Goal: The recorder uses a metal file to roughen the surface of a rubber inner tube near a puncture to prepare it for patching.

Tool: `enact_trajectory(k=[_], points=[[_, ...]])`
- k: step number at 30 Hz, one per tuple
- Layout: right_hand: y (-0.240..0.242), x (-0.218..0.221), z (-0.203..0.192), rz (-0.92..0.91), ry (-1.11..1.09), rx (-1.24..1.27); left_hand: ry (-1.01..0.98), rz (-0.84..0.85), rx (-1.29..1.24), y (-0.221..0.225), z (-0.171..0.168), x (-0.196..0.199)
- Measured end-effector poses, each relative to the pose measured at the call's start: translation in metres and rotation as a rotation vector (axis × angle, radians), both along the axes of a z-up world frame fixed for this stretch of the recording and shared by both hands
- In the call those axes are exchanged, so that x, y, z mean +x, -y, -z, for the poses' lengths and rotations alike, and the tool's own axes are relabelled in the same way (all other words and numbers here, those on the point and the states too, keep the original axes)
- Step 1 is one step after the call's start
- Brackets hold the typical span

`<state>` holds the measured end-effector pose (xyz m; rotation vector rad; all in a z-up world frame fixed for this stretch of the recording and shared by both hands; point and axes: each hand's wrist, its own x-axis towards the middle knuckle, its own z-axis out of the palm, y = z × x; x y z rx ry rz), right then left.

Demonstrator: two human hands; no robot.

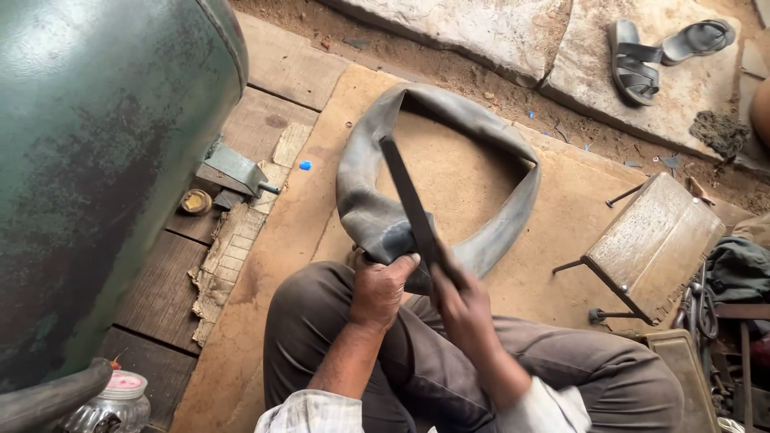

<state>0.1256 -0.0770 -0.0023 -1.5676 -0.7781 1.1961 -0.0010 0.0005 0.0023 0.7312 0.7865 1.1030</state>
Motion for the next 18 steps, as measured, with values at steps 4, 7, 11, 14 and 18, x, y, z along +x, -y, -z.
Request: enact_trajectory(k=[4,7,11,14,18], points=[[-0.004,0.006,-0.007,0.041,0.082,0.156,-0.067,-0.042,0.077,0.002,-0.001,-0.002],[0.057,0.031,0.021,-0.006,0.062,0.045,0.003,-0.062,0.028,0.0,0.004,0.0],[0.105,0.034,0.047,-0.009,0.03,-0.05,0.095,-0.065,-0.073,-0.001,0.013,0.005],[0.059,0.008,0.023,-0.002,0.023,0.019,0.011,-0.024,-0.056,0.0,0.003,0.001],[-0.017,0.0,0.005,0.064,-0.056,0.075,-0.11,-0.024,0.067,0.002,0.001,0.002]])
